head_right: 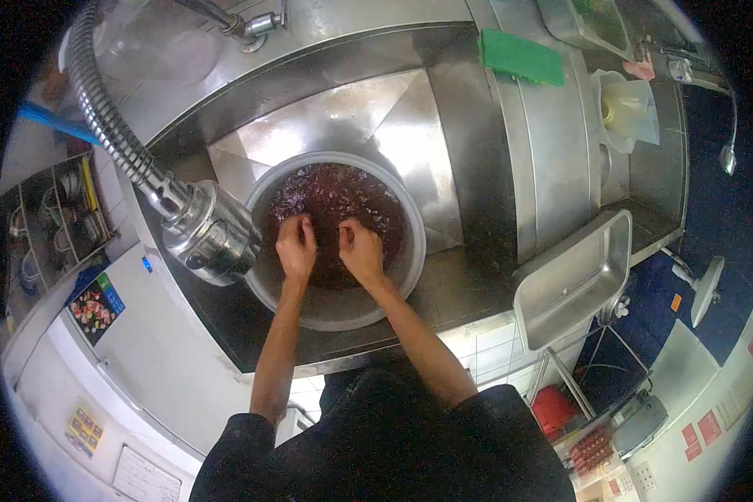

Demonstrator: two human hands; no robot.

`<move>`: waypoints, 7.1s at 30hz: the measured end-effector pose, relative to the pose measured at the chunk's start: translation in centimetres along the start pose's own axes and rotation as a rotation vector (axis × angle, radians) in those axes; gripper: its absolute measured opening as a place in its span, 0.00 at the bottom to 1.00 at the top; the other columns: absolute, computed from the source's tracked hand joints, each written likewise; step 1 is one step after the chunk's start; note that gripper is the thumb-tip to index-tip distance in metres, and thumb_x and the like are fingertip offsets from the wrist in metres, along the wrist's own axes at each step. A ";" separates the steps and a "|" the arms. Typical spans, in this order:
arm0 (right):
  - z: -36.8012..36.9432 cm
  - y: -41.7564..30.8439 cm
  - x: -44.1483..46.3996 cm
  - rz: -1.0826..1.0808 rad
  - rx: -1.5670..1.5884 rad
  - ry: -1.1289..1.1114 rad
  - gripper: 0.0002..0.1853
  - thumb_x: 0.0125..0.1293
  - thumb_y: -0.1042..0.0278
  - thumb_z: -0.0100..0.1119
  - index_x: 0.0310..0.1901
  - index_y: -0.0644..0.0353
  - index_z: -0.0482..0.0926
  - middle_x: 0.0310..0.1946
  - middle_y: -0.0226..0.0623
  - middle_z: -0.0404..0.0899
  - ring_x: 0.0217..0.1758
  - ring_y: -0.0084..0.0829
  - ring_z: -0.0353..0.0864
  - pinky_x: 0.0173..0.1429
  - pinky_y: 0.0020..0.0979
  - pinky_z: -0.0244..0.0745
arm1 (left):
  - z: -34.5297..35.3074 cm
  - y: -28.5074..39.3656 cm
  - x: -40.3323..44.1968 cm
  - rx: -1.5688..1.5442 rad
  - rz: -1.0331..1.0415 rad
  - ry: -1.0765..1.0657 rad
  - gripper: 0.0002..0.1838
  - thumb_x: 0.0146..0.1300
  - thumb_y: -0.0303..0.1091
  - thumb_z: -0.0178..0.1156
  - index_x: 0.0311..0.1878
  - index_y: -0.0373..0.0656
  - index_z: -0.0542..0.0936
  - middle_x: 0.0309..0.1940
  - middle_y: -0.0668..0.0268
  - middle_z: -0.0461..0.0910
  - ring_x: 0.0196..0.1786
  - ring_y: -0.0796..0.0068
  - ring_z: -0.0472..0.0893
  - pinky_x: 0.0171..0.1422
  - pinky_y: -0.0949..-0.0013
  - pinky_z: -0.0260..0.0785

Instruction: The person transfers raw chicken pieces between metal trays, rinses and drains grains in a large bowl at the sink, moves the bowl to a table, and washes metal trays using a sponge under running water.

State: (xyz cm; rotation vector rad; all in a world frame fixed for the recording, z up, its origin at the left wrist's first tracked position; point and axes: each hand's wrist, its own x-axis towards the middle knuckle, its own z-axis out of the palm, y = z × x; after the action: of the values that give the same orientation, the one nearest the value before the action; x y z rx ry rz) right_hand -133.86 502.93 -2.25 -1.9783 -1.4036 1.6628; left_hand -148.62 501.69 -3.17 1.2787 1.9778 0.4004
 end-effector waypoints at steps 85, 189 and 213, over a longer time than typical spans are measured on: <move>-15.3 -16.6 2.5 0.184 -0.569 0.017 0.18 0.48 0.69 0.61 0.36 0.78 0.78 0.28 0.53 0.83 0.25 0.40 0.86 0.31 0.35 0.82 | -15.9 1.5 -3.1 -0.382 -0.534 0.053 0.41 0.51 0.28 0.59 0.69 0.30 0.55 0.42 0.38 0.80 0.42 0.45 0.84 0.42 0.52 0.78; -13.3 -13.4 13.9 -0.067 -0.007 0.038 0.07 0.62 0.66 0.58 0.35 0.58 0.72 0.18 0.35 0.75 0.18 0.32 0.77 0.20 0.33 0.72 | -17.3 -3.0 3.5 -0.509 -0.650 0.000 0.16 0.51 0.27 0.59 0.40 0.24 0.81 0.32 0.48 0.83 0.32 0.65 0.85 0.30 0.65 0.79; -11.5 -20.5 9.4 0.054 -0.462 0.144 0.18 0.53 0.60 0.65 0.37 0.67 0.79 0.29 0.41 0.82 0.33 0.36 0.84 0.38 0.39 0.77 | -11.5 -9.3 6.1 -0.419 -0.582 0.128 0.26 0.50 0.34 0.62 0.49 0.21 0.76 0.35 0.41 0.83 0.37 0.53 0.87 0.43 0.59 0.80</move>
State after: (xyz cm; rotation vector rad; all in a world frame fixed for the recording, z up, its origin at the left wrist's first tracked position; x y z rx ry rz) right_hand -135.63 525.37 9.22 -2.3338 -1.8170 1.2623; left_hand -164.42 504.30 -3.44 0.3997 2.1149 0.5712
